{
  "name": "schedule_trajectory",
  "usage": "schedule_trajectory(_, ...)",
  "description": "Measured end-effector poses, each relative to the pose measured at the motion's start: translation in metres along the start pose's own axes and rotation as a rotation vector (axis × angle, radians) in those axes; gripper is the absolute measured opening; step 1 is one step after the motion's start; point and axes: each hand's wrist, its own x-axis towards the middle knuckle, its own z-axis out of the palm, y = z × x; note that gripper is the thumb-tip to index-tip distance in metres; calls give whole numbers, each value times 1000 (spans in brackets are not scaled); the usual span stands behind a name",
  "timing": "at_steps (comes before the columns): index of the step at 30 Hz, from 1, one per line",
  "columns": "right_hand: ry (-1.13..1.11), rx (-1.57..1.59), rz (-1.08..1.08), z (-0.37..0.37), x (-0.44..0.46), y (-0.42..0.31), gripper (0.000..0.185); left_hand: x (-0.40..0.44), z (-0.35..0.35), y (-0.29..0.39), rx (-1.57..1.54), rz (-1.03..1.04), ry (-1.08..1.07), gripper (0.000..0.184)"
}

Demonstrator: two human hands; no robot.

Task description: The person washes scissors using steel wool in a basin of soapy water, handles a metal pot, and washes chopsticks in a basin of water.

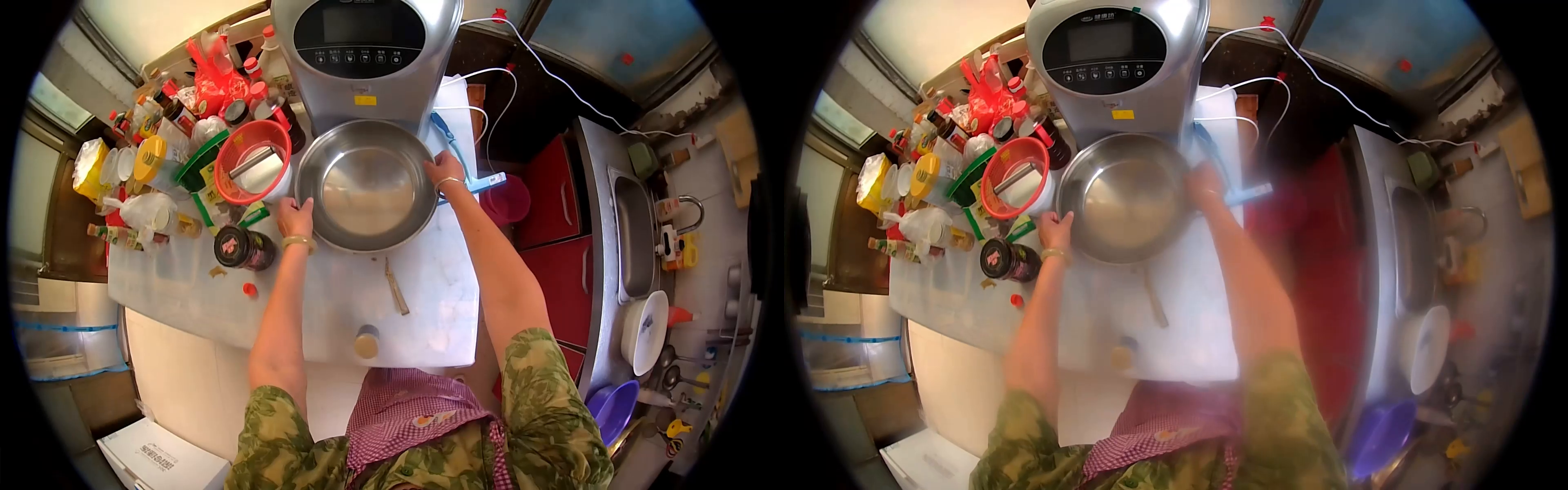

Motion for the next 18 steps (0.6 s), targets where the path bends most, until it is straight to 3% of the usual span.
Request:
schedule_trajectory(2, 25, -21, 51, 8, 3, 1, 31, 0, 5, 0, 13, 9, 13, 32)
schedule_trajectory(5, 113, 27, -85, 17, -1, 9, 29, -2, 4, 4, -63, 82, 17, 25)
schedule_trajectory(9, 161, 195, -95, 24, -6, 20, 28, -4, 5, 2, -199, 129, 14, 31)
schedule_trajectory(11, 172, 319, -75, 28, -9, 25, 27, 0, 4, -8, -263, 169, -7, 25)
schedule_trajectory(14, 151, 476, -56, -6, -36, 9, 26, -15, -2, 5, -326, 148, -28, 26)
schedule_trajectory(15, 199, 453, -104, -4, -39, 19, 26, -20, -6, 10, -480, 88, -79, 26)
schedule_trajectory(16, 251, 434, -165, -3, -36, 25, 26, -20, -6, 4, -378, 199, -24, 25)
schedule_trajectory(18, 229, 442, -56, -23, -51, 27, 26, -39, -22, 31, -464, 213, -90, 23)
